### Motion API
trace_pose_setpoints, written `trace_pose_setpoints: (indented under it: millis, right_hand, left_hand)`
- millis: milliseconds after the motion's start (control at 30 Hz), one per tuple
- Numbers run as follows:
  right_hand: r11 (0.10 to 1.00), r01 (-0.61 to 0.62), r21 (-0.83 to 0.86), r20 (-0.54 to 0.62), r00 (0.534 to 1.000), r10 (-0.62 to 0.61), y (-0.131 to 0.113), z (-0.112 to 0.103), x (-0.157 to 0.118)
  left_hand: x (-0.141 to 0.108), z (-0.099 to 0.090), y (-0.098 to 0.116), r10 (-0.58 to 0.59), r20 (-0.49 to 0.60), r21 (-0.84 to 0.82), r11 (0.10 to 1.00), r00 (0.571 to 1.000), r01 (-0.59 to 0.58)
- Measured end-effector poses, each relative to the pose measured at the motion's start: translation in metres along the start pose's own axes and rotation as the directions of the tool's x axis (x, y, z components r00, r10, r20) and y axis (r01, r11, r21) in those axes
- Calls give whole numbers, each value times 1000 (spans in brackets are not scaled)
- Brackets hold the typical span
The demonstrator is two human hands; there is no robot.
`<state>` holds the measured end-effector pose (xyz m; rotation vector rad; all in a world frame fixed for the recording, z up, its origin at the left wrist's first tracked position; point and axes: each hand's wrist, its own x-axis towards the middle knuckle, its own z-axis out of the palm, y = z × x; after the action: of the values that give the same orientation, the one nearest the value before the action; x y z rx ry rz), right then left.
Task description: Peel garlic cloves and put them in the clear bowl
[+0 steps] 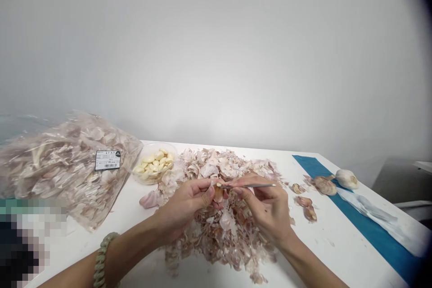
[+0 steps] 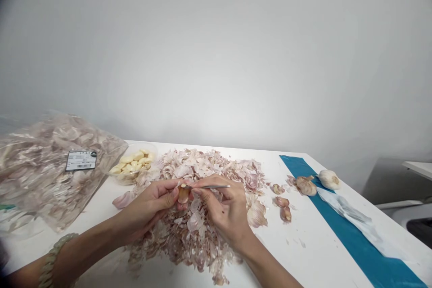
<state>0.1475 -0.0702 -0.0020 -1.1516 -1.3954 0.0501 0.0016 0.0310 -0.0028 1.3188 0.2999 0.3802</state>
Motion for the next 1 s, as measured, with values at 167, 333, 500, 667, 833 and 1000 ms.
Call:
trace_pose_setpoints:
  millis: [167,333,500,667,833,1000]
  right_hand:
    - [1000,14,-3,0,1000,-14,1,-1,0]
    - [1000,29,-12,-3,1000,-29,1,-1,1]
    - [999,33,30,12,999,-33,-2,1,2]
    - [992,62,113,25,998,-65,-7,3,0]
    - [1000,20,-5,-69,997,-20,-5,-2,-2]
    - [997,51,-58,-71,996,-55,-1,-2,-3]
  left_hand:
    - [-1,1,2,4,-4,2,1000,1000,-4]
    - [-2,4,3,-3,0,-3,1000,1000,3]
    - [-1,0,2,-17,-31,30,999,999,18]
    - [0,-20,9,38,-159,40,999,987,-32]
    - [0,-15,13,23,-73,28,999,997,-21]
    - [1,-9,8,22,-27,-20,1000,999,-23]
